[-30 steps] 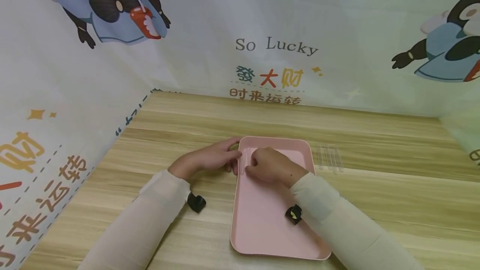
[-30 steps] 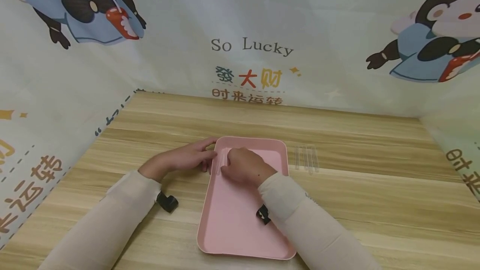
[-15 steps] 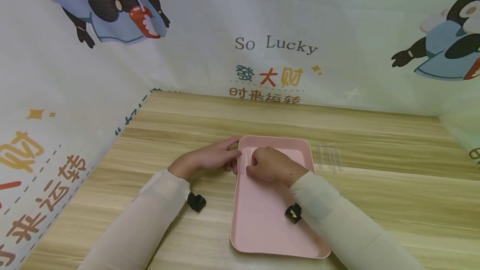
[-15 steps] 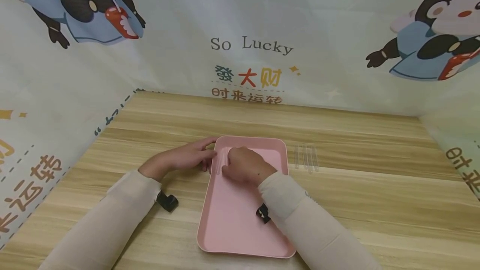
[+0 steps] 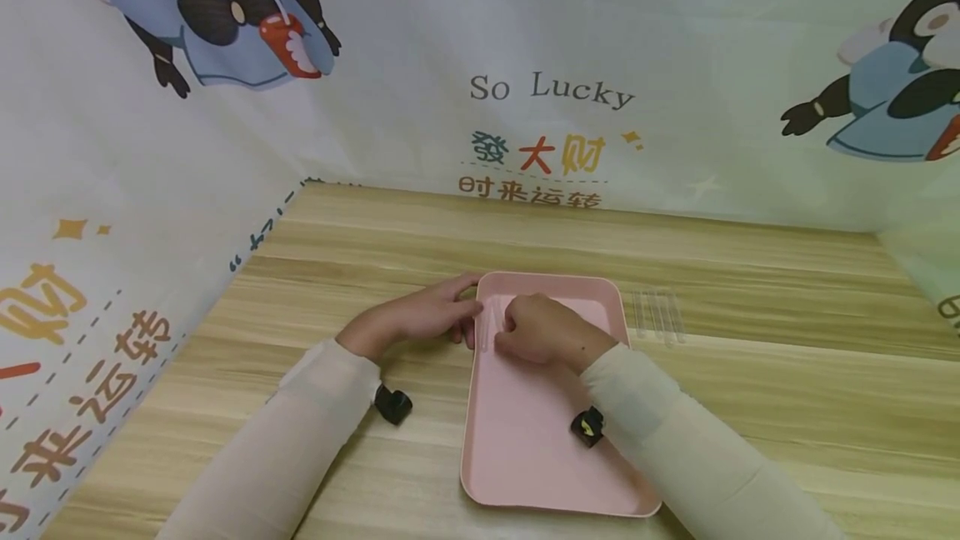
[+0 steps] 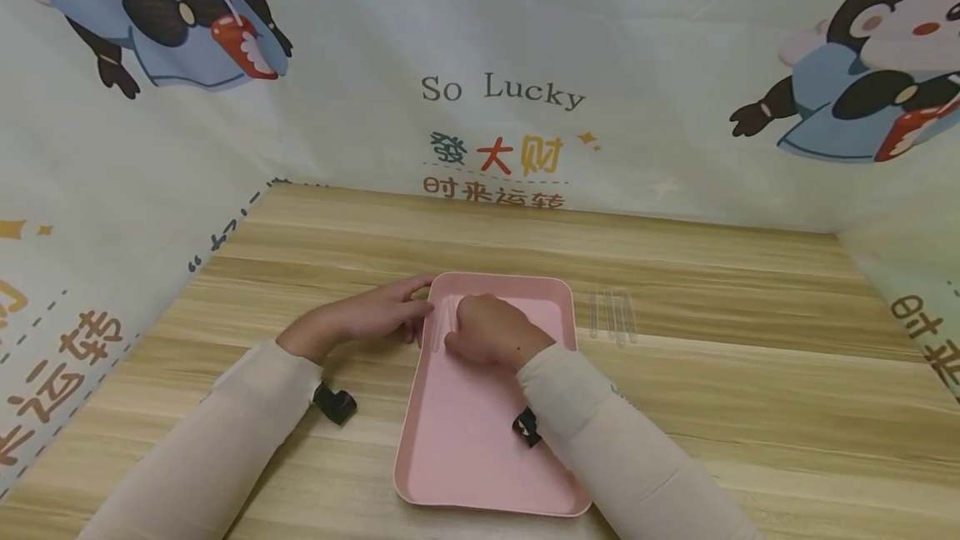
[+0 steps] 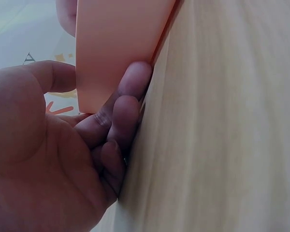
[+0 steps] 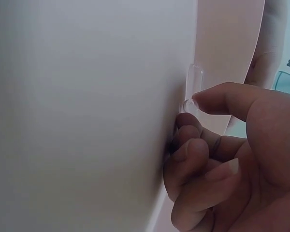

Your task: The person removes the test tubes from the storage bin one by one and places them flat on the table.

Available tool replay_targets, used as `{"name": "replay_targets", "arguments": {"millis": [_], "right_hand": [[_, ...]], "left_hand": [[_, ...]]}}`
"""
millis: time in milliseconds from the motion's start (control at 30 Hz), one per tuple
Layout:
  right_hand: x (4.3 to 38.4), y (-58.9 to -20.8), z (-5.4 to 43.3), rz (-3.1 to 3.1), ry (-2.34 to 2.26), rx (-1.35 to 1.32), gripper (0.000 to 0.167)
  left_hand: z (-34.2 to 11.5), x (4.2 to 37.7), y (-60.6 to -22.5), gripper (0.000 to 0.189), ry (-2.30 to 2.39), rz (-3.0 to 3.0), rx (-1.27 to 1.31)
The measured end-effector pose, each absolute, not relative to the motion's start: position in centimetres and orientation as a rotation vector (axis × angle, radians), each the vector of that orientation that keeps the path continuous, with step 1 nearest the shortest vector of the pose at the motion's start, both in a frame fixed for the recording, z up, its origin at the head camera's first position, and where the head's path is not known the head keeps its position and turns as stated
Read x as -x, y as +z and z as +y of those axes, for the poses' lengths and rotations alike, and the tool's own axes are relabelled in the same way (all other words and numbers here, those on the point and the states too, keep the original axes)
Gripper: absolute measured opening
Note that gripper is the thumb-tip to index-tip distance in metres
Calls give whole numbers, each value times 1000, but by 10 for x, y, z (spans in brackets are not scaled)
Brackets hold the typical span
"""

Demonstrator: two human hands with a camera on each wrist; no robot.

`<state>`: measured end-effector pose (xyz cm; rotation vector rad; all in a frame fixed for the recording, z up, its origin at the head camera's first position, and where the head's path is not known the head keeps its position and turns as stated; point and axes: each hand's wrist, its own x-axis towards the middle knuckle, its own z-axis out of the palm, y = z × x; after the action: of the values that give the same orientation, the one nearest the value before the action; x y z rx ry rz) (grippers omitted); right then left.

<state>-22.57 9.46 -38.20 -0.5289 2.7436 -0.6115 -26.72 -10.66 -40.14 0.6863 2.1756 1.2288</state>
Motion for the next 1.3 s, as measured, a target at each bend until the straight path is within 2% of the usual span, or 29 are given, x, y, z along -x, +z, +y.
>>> {"name": "replay_targets", "arguments": {"millis": [333, 1100, 1300], "right_hand": [[224, -379, 95, 2752, -597, 525, 34], [226, -365, 103, 2750, -592, 542, 40], [226, -362, 109, 2784, -566, 580, 37]], "left_hand": [[-107, 268, -404, 51, 1235, 2172, -689], [-107, 269, -402, 53, 1237, 2173, -684], [-107, 269, -401, 52, 1223, 2176, -663]]}}
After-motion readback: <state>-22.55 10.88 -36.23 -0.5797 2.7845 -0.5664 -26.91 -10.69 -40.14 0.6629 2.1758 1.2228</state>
